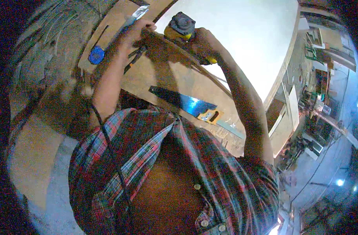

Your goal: The person uses a pneumatic brad nailer to fasten a sheet of plywood to a wooden frame on a workbench while another person helps hold the board in place.

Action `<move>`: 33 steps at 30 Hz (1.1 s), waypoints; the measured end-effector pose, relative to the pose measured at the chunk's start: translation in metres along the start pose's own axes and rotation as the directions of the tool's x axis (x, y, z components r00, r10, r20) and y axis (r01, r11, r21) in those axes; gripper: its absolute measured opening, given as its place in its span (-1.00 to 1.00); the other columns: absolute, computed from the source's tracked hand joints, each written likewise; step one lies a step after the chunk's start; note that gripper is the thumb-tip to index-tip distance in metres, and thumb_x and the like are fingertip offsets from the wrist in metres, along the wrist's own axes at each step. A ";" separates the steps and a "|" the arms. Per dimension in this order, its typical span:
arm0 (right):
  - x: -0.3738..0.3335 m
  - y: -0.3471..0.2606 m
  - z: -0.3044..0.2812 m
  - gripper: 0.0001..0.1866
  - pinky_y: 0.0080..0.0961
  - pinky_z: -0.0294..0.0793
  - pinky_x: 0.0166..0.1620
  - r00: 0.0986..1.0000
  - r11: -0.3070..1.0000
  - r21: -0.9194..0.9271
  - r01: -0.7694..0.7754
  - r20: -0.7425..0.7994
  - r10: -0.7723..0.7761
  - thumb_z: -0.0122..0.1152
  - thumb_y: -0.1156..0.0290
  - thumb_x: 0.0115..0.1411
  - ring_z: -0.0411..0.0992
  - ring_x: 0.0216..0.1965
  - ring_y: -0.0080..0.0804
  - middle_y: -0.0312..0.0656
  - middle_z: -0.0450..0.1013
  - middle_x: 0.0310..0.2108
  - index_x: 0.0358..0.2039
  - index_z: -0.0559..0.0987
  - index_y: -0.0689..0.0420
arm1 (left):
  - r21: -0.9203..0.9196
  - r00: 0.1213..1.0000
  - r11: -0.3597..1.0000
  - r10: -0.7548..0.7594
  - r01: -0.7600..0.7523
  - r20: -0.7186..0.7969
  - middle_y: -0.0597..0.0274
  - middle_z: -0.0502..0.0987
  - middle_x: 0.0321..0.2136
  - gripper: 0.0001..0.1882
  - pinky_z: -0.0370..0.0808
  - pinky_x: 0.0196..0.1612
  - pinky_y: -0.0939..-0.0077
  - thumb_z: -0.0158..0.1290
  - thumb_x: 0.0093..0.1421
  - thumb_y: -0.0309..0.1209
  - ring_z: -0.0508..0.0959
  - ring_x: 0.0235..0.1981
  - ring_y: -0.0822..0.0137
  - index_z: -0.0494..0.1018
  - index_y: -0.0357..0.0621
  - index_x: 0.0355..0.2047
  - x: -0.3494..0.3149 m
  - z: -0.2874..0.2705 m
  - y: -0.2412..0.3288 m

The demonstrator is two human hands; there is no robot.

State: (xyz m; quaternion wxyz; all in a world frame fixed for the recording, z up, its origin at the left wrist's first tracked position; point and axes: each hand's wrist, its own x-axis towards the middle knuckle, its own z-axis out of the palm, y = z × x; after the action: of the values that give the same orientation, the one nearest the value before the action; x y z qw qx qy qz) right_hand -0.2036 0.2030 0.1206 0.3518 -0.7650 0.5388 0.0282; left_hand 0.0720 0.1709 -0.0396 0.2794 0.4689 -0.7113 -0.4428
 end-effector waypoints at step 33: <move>-0.008 0.008 -0.008 -0.77 -0.36 0.52 -0.34 1.000 0.999 0.041 -0.008 -0.009 0.009 0.27 0.49 -0.04 0.48 -0.49 -0.42 -0.18 0.55 -0.53 -0.33 0.59 0.30 | 0.040 0.980 0.999 0.005 0.003 -0.197 0.01 0.58 -0.59 -0.68 0.48 -0.36 0.23 0.19 0.20 -0.23 0.58 -0.52 0.19 0.57 -0.30 -0.43 0.013 -0.002 -0.012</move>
State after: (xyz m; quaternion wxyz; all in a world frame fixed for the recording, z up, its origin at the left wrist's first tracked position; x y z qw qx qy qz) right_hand -0.2163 0.2037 0.1257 0.3647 -0.7555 0.5441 0.0154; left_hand 0.0737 0.1563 -0.0492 0.3393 0.5157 -0.6891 -0.3795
